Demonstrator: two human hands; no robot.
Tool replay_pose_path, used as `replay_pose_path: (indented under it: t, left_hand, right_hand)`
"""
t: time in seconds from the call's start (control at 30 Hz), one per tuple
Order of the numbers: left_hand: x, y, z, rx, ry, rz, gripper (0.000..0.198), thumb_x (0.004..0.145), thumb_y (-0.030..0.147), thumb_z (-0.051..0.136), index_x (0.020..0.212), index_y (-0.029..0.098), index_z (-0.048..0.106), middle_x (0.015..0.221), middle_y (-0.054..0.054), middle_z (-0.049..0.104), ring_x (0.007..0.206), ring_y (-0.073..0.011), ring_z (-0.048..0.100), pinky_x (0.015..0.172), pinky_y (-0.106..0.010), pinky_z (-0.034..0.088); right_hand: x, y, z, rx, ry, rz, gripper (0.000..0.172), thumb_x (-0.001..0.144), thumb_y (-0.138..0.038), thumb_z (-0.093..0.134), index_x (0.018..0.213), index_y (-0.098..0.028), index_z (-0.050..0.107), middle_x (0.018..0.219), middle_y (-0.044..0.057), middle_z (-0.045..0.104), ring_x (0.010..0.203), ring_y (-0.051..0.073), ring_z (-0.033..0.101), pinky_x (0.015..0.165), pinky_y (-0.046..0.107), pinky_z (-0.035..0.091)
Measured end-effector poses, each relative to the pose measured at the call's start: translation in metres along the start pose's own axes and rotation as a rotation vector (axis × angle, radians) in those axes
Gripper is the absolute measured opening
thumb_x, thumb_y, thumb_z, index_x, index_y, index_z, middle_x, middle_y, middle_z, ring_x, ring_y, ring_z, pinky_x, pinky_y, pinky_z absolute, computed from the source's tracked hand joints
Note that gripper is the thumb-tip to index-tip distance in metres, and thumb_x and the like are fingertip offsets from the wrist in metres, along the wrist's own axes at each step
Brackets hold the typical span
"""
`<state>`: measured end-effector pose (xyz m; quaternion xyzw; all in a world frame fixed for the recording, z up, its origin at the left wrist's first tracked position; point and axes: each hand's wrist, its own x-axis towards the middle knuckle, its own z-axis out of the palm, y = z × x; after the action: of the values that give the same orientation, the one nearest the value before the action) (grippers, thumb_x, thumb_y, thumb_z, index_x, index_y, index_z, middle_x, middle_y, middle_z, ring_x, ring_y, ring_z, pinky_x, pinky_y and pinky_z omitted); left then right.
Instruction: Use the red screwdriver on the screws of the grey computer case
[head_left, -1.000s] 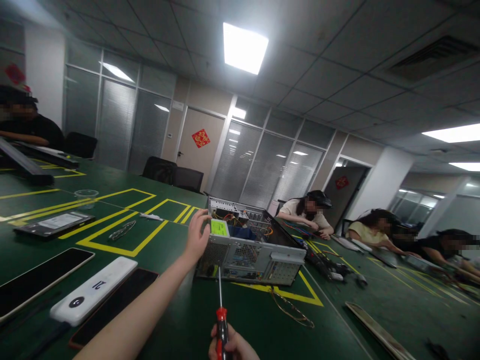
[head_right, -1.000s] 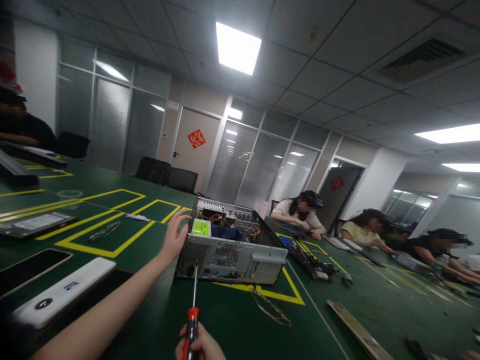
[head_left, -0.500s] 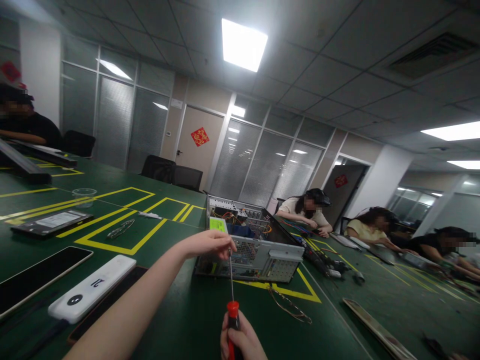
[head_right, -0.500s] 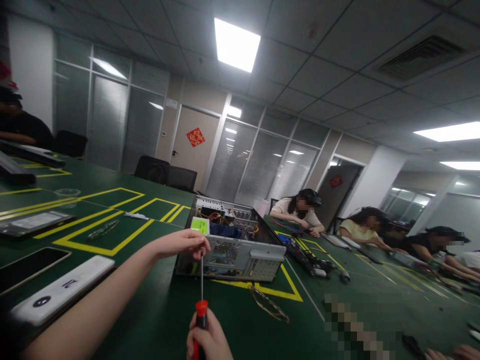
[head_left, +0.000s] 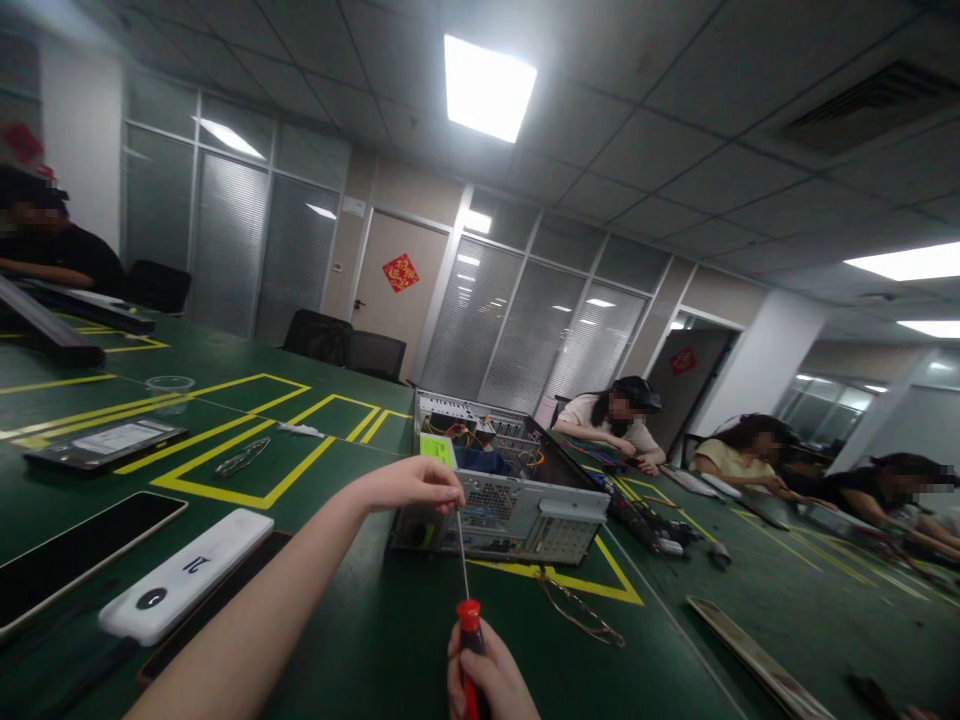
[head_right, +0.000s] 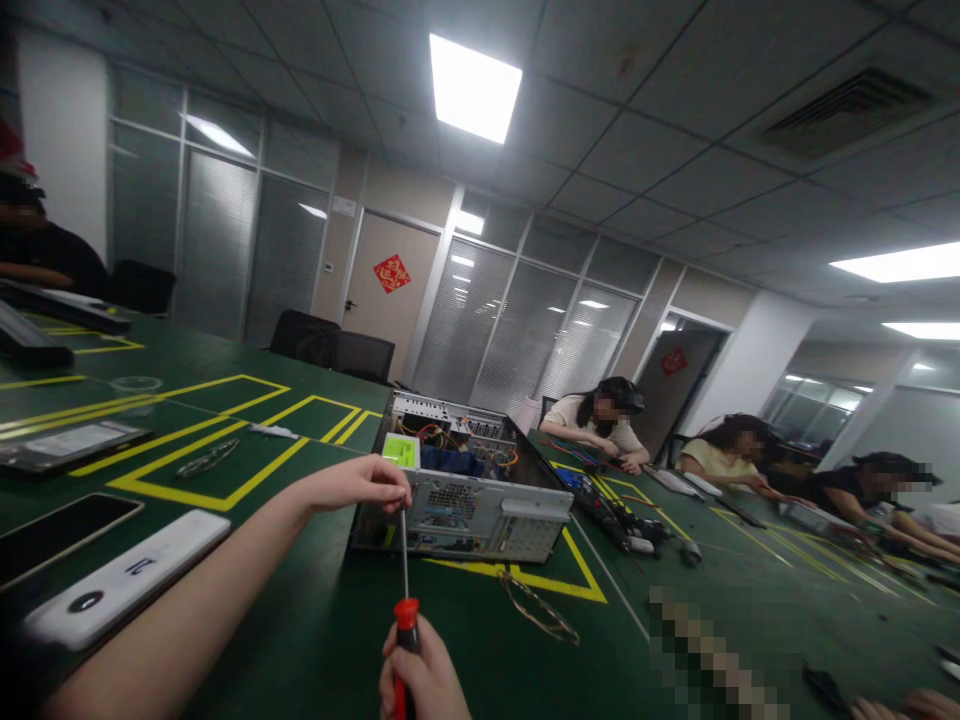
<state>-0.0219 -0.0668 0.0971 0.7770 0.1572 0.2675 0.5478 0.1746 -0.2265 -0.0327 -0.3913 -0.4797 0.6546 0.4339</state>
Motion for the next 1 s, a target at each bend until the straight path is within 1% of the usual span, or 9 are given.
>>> replay_pose_path:
  t: [0.2,0.37,0.43,0.5,0.57,0.6,0.7,0.8,1.0]
  left_hand:
    - [-0.002,-0.002,-0.003,0.082,0.029,-0.01,0.043,0.079,0.055,0.075,0.096,0.015,0.079,0.073,-0.001,0.07,0.07,-0.0124,0.061,0.071,-0.023,0.048]
    - [-0.006,-0.004,-0.016,0.053,0.084,0.032,0.053,0.082,0.056,0.07,0.119,0.017,0.072,0.088,-0.004,0.073,0.076,-0.0144,0.065,0.076,-0.028,0.053]
    - [-0.004,-0.011,-0.023,0.11,0.22,0.089,0.054,0.085,0.058,0.065,0.119,0.017,0.072,0.088,-0.005,0.073,0.078,-0.0165,0.066,0.077,-0.031,0.055]
    - [0.002,-0.024,-0.029,0.221,0.433,0.172,0.05,0.087,0.059,0.059,0.11,0.017,0.074,0.093,-0.008,0.074,0.085,-0.0207,0.068,0.08,-0.034,0.057]
    - [0.009,-0.04,-0.031,0.356,0.638,0.262,0.045,0.089,0.057,0.055,0.099,0.018,0.075,0.103,-0.01,0.074,0.098,-0.0254,0.069,0.09,-0.04,0.057]
    - [0.012,-0.05,-0.031,0.424,0.679,0.3,0.043,0.09,0.056,0.055,0.095,0.019,0.076,0.105,-0.011,0.074,0.103,-0.0269,0.068,0.097,-0.043,0.055]
    - [0.02,-0.077,-0.028,0.491,0.7,0.374,0.043,0.094,0.054,0.048,0.088,0.021,0.075,0.11,-0.012,0.075,0.118,-0.0286,0.064,0.112,-0.049,0.046]
    - [0.024,-0.097,-0.025,0.439,0.768,0.391,0.051,0.099,0.054,0.036,0.089,0.021,0.073,0.12,-0.011,0.073,0.134,-0.0272,0.055,0.119,-0.05,0.04]
    - [0.026,-0.106,-0.028,0.364,0.761,0.358,0.053,0.1,0.054,0.033,0.085,0.02,0.071,0.123,-0.012,0.07,0.139,-0.0252,0.05,0.122,-0.046,0.036]
  right_hand:
    - [-0.001,-0.006,0.001,-0.04,0.074,0.032,0.056,0.074,-0.071,0.071,0.089,-0.02,0.053,0.054,-0.009,0.049,0.044,0.008,0.041,0.047,0.023,0.028]
    - [0.001,-0.003,0.001,-0.046,0.026,0.053,0.058,0.071,-0.073,0.073,0.087,-0.021,0.052,0.054,-0.008,0.05,0.044,0.009,0.044,0.048,0.024,0.031]
    - [0.005,0.005,0.001,-0.062,-0.009,0.065,0.059,0.069,-0.074,0.073,0.086,-0.021,0.053,0.053,-0.008,0.052,0.045,0.01,0.045,0.05,0.025,0.032]
    - [0.009,0.014,0.002,-0.089,-0.04,0.111,0.064,0.062,-0.078,0.074,0.08,-0.021,0.053,0.052,-0.007,0.053,0.045,0.01,0.045,0.05,0.024,0.029]
    - [0.014,0.023,0.003,-0.095,-0.049,0.199,0.067,0.054,-0.079,0.077,0.075,-0.02,0.055,0.052,-0.005,0.055,0.046,0.009,0.046,0.051,0.024,0.027]
    - [0.016,0.027,0.004,-0.094,-0.055,0.239,0.066,0.052,-0.078,0.079,0.074,-0.019,0.057,0.053,-0.004,0.057,0.048,0.01,0.048,0.052,0.024,0.028]
    - [0.023,0.034,0.008,-0.065,-0.051,0.332,0.06,0.058,-0.071,0.08,0.075,-0.018,0.059,0.056,-0.002,0.06,0.052,0.01,0.052,0.055,0.023,0.031]
    - [0.033,0.037,0.011,-0.017,-0.028,0.408,0.05,0.072,-0.067,0.071,0.073,-0.02,0.054,0.049,-0.005,0.053,0.043,0.008,0.044,0.051,0.023,0.026]
    - [0.046,0.034,0.016,0.081,-0.022,0.471,0.038,0.087,-0.059,0.056,0.08,-0.023,0.048,0.047,-0.007,0.047,0.036,0.007,0.033,0.047,0.023,0.016]
